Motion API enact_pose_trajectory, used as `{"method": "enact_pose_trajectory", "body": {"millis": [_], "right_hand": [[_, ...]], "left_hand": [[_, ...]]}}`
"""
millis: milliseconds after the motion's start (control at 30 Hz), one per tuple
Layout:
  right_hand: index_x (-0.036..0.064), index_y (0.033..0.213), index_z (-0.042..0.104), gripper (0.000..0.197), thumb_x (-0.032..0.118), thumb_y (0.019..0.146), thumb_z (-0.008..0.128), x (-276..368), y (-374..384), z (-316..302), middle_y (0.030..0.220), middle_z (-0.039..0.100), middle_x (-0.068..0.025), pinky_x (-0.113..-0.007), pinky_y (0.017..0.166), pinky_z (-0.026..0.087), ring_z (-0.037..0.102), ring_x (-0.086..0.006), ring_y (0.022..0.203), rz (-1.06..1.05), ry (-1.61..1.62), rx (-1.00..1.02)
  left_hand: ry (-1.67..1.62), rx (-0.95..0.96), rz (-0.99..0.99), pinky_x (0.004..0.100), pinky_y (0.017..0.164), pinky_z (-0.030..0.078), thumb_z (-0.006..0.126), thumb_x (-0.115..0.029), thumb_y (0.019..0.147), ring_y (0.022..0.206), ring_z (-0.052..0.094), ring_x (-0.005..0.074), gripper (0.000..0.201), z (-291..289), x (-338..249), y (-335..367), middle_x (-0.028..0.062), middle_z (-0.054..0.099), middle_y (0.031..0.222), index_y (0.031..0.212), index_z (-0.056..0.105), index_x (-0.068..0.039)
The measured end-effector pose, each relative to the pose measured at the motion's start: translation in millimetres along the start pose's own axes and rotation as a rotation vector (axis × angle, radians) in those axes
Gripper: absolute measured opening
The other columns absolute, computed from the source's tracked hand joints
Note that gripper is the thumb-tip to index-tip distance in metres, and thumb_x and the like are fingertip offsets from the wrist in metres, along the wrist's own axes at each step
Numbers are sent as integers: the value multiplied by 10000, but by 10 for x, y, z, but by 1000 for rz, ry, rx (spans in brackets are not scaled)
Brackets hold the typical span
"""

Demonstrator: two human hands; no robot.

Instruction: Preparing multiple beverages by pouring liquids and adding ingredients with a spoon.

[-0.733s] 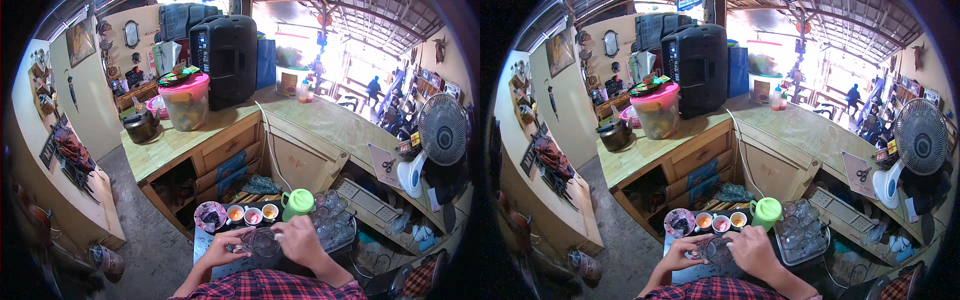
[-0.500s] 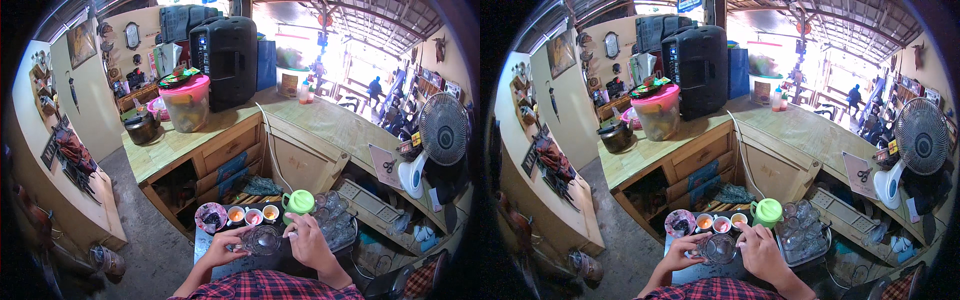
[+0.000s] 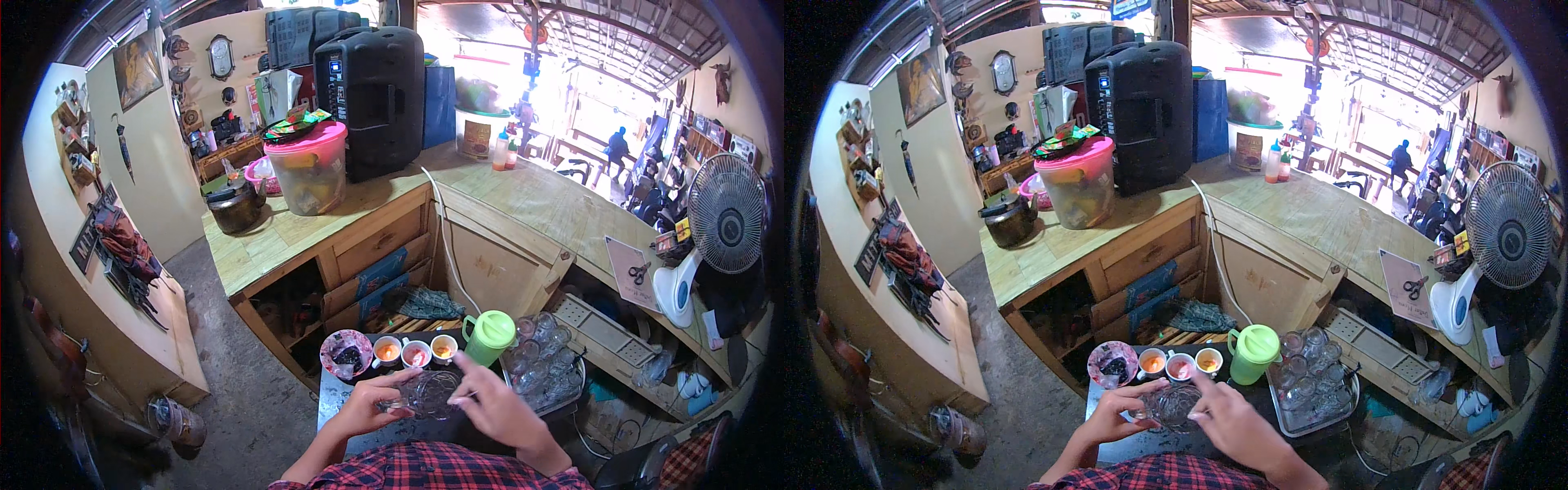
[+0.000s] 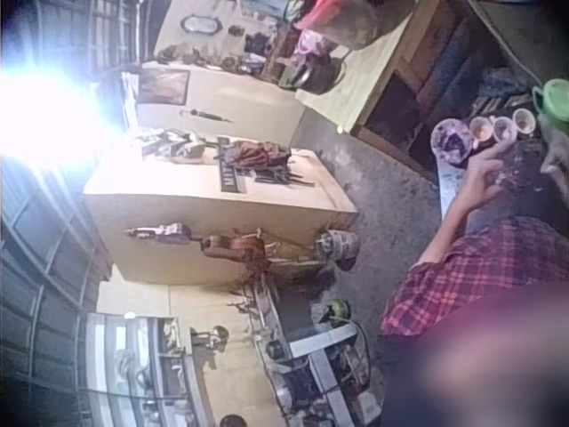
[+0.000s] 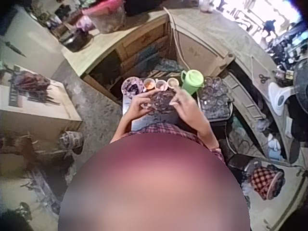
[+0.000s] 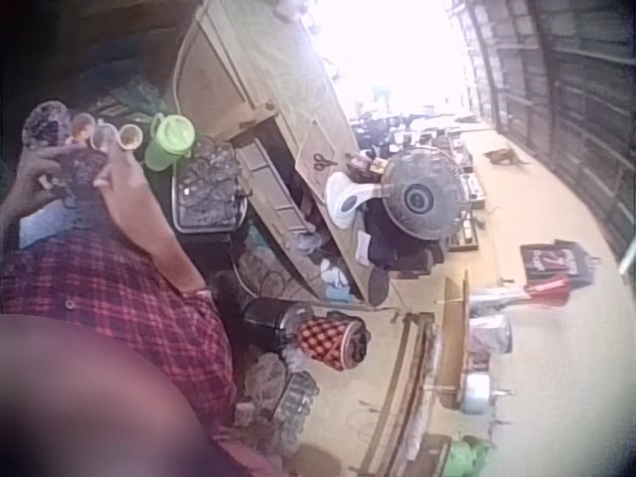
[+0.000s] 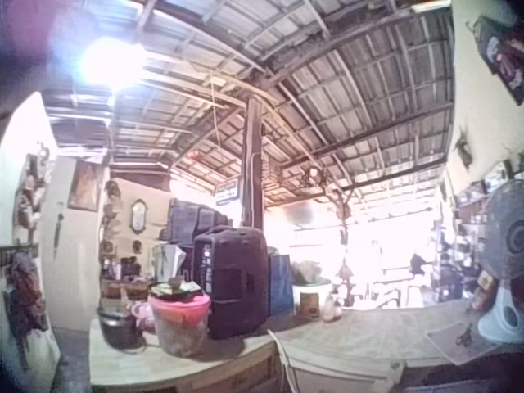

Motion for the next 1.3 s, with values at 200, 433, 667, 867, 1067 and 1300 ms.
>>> {"method": "enact_pose_trajectory", "body": {"millis": [200,433,667,867,1067,1300], "right_hand": [[22,1304,458,529,71,816,658,8,30,170,945,676,-132,-382,854,471,638,-281,925,85,155,2],[24,920,694,118,85,829,653,27,46,179,995,679,-139,-298,755,525,677,-240,868,136,314,-194],[-8,951,703,152,78,868,611,-52,14,178,709,681,-53,-186,488,395,498,-35,519,179,512,-372],[12,979,696,152,71,871,607,-68,-50,168,849,710,-69,-193,485,418,505,-29,512,312,777,-374],[-24,969,689,176,95,897,580,-122,-72,265,863,704,-124,-178,469,419,513,-30,493,246,662,-218],[19,910,684,177,137,781,707,-149,35,348,824,697,-87,-285,579,477,591,-194,583,-158,227,-308]], "left_hand": [[76,-114,105,369,922,463,794,-77,663,1165,549,332,240,54,-103,76,189,547,1274,631,573,12],[232,-277,220,432,982,426,785,-44,643,1237,475,360,204,52,-81,82,191,530,1292,660,590,10],[278,-347,206,484,988,407,793,-34,619,1238,469,378,242,100,-57,67,198,533,1286,627,554,2],[288,-335,233,499,994,396,788,-30,621,1241,465,382,244,114,-35,77,201,539,1276,622,546,-1],[321,-361,257,505,991,398,790,-31,615,1230,477,382,249,102,-49,77,201,545,1269,614,543,-1],[275,-320,247,532,1000,376,779,-22,634,1237,467,388,216,137,-103,90,201,544,1270,630,564,1]]}}
Point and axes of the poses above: each hand's wrist, its own y-axis towards the middle knuckle, its own z-axis out of the palm, x = y × z, the point moved 1 cm from there along y, towards the middle knuckle
